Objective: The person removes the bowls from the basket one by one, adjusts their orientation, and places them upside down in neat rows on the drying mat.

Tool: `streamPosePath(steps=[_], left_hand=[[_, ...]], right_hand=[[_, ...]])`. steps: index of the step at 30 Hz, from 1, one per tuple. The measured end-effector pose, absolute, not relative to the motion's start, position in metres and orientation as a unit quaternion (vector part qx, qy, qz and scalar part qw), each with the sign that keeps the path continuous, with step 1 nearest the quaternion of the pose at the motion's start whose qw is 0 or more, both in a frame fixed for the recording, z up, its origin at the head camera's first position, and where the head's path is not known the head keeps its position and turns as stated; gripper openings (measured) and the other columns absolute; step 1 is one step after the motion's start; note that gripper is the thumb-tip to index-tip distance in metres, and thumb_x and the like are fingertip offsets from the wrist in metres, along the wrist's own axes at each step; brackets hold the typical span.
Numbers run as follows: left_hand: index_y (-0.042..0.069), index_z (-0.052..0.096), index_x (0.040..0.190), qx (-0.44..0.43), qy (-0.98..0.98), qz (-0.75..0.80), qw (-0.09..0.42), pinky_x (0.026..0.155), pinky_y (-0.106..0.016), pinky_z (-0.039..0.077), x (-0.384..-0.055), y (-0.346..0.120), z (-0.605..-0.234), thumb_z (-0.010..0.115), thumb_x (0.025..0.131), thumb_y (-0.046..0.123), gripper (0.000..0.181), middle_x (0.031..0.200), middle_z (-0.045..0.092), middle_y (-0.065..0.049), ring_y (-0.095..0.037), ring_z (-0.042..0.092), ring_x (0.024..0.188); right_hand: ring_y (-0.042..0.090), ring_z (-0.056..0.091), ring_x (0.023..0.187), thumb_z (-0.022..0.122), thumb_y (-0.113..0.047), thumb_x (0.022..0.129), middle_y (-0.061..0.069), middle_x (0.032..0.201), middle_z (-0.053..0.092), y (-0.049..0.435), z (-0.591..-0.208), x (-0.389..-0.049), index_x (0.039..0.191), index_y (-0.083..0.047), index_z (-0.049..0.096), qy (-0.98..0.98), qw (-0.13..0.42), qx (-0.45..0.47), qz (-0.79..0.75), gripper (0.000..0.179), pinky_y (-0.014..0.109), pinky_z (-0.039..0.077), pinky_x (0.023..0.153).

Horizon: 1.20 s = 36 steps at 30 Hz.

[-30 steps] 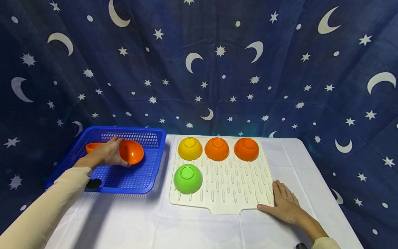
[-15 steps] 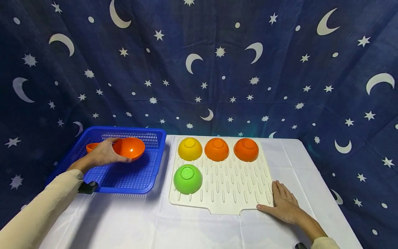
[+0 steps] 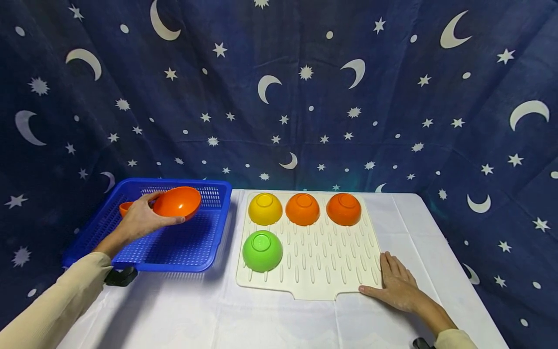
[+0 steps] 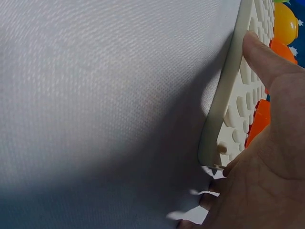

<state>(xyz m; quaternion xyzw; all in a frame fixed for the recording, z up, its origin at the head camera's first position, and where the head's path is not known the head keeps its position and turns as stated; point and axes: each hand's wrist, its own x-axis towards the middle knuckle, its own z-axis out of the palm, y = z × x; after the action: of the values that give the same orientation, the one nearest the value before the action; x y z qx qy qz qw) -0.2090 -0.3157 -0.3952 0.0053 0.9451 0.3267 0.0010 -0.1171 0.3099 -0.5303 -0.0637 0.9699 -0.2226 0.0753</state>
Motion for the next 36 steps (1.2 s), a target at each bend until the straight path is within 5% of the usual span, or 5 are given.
streamPosePath(steps=[9, 36], left_hand=[[-0.014, 0.035, 0.148, -0.007, 0.941, 0.337, -0.04, 0.087, -0.059, 0.054, -0.181, -0.293, -0.389, 0.084, 0.079, 0.053, 0.108, 0.135, 0.048, -0.037, -0.05, 0.058, 0.107], [-0.006, 0.044, 0.146, -0.017, 0.937, 0.334, -0.101, 0.087, -0.063, 0.051, -0.148, -0.25, -0.384, 0.09, 0.069, 0.054, 0.107, 0.138, 0.048, -0.03, -0.049, 0.056, 0.111]], right_hand=[[0.064, 0.011, 0.138, 0.069, -0.072, 0.08, 0.044, 0.153, 0.013, 0.31, -0.531, -0.118, 0.149, 0.021, 0.015, 0.97, 0.066, -0.07, -0.223, 0.128, 0.081, 0.01, 0.101], [0.063, 0.013, 0.139, 0.074, -0.06, 0.082, 0.046, 0.153, 0.014, 0.301, -0.512, -0.111, 0.148, 0.023, 0.017, 0.971, 0.084, -0.062, -0.217, 0.12, 0.078, 0.014, 0.105]])
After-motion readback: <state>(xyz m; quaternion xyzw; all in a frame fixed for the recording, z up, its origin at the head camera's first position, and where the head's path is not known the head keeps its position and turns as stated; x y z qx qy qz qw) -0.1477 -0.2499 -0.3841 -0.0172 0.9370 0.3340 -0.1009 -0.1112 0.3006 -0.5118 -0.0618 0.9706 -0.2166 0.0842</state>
